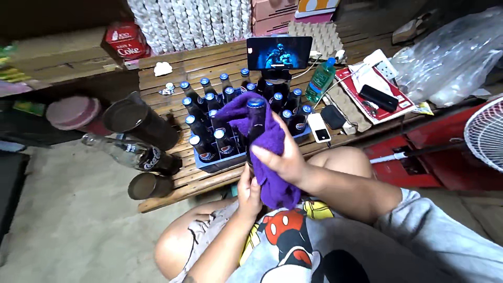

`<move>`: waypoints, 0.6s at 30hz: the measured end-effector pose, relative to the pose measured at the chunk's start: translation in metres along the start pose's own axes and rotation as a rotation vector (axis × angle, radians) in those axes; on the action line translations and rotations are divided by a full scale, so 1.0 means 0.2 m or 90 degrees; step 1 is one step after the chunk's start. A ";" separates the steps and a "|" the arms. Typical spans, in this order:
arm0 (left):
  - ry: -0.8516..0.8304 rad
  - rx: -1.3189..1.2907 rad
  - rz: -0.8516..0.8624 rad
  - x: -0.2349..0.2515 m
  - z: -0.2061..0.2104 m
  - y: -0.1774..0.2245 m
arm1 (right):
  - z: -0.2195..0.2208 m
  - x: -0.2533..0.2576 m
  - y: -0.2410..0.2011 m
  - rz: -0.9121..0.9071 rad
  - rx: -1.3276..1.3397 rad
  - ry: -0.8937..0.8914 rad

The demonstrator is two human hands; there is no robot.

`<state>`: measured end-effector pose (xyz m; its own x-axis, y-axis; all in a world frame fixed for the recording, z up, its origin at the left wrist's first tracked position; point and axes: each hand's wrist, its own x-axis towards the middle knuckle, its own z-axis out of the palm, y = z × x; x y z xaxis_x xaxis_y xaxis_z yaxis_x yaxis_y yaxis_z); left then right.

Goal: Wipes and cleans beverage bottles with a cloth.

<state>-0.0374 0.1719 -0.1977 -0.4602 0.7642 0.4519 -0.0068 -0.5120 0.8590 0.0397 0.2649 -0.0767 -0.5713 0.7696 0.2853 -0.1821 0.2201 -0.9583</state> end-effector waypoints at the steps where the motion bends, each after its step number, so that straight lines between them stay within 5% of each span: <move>1: 0.019 0.004 -0.010 0.00 -0.01 0.00 | 0.01 -0.05 0.05 0.005 -0.026 -0.007; 6: 0.049 0.018 -0.076 0.00 -0.01 0.02 | 0.02 -0.16 0.14 0.091 -0.131 -0.040; 13: -0.135 0.006 -0.110 0.00 -0.02 0.04 | -0.13 0.09 -0.07 0.134 0.028 0.089; 18: -0.161 -0.371 -0.431 -0.01 -0.02 0.11 | -0.24 0.11 0.02 0.175 0.271 0.023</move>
<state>-0.0409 0.1572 -0.1798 0.0118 0.9999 -0.0042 -0.6797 0.0111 0.7334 0.0646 0.3104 -0.0745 -0.6174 0.7865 0.0158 -0.3431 -0.2512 -0.9051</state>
